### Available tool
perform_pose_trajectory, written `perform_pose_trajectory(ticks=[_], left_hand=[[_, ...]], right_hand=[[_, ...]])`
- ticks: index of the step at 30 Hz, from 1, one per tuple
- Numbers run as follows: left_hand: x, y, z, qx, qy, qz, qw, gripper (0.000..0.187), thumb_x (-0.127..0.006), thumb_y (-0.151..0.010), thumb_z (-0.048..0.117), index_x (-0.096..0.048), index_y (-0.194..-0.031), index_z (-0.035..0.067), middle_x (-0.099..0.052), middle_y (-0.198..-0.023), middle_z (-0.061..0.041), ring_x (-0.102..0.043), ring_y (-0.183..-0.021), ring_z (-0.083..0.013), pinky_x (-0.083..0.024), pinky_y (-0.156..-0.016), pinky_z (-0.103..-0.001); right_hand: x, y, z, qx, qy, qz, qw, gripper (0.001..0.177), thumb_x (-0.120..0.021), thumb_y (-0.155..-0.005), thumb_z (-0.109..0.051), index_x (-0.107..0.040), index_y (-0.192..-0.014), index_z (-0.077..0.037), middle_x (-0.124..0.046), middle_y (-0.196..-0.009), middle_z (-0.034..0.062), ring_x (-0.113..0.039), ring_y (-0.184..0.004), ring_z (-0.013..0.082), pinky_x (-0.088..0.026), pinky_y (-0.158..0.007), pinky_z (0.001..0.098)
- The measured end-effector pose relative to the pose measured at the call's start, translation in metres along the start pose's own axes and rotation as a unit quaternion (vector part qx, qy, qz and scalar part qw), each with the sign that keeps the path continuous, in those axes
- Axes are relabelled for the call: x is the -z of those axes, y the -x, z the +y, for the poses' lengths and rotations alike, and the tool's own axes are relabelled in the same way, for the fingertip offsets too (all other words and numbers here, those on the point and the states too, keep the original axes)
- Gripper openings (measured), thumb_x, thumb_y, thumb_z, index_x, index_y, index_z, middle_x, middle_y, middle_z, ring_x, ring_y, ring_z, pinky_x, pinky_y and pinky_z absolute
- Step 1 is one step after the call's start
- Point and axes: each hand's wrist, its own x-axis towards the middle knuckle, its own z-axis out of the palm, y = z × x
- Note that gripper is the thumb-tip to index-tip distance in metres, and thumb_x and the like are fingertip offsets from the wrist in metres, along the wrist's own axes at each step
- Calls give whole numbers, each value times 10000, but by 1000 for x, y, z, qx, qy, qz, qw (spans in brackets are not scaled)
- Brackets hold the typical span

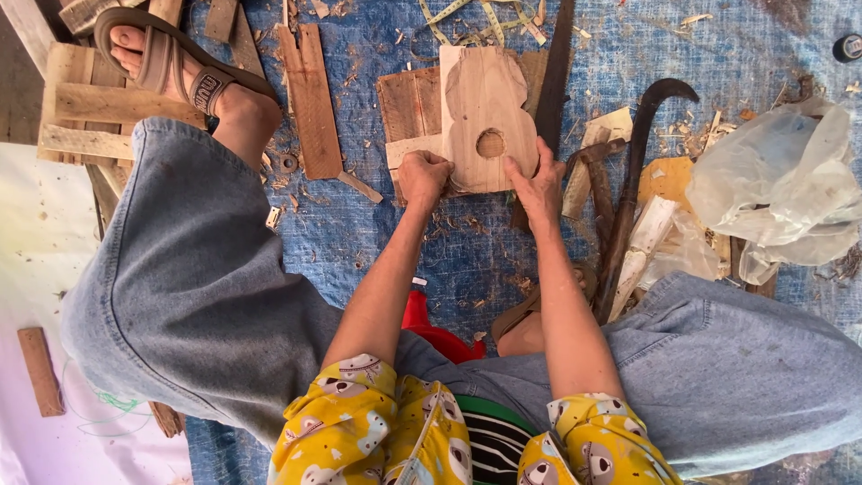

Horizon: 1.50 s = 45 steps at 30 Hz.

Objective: Shaping and refining a wooden instrument component using hand tools like a saw and a curved blade.

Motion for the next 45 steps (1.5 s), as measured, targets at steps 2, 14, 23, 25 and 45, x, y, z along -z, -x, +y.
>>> perform_pose_trajectory(ticks=[2,14,23,25,45], left_hand=[[-3,-4,-3,-1,-1,1,1000,133,-838,-651,280,-822,-780,255,-754,-744,-141,-745,-949,-383,-604,-831,-459],[-3,3,1,14,-13,-3,1000,125,-840,-691,284,-822,-811,255,-770,-849,-163,-735,-1014,-392,-598,-876,-480],[-8,-2,-4,-2,-7,11,1000,119,-831,-659,273,-819,-777,267,-762,-794,-150,-742,-967,-392,-604,-841,-472],[-6,-1,-4,-4,-3,8,1000,116,-826,-659,264,-819,-775,260,-761,-788,-151,-740,-963,-398,-604,-835,-476],[-7,-2,1,21,5,9,1000,111,-854,-671,274,-823,-775,248,-743,-701,-155,-759,-870,-390,-615,-830,-462]], right_hand=[[-2,-6,8,6,18,-16,1000,927,-870,-793,-594,-451,-1536,-230,-440,-1317,210,-545,-1229,479,-455,-1001,545],[-12,-22,22,-41,70,-26,996,991,-971,-674,-470,-393,-1454,-271,-396,-1340,178,-556,-1240,486,-460,-1000,587],[-6,-6,-3,-49,10,-12,999,966,-996,-669,-369,-419,-1429,-221,-395,-1325,230,-536,-1249,525,-430,-1063,581],[-8,-8,-3,-51,16,-14,998,967,-996,-667,-371,-420,-1430,-232,-408,-1318,227,-545,-1244,514,-432,-1063,574],[-6,-4,-2,-24,0,-9,1000,964,-988,-675,-358,-426,-1444,-208,-410,-1309,244,-517,-1246,547,-424,-1047,602]])
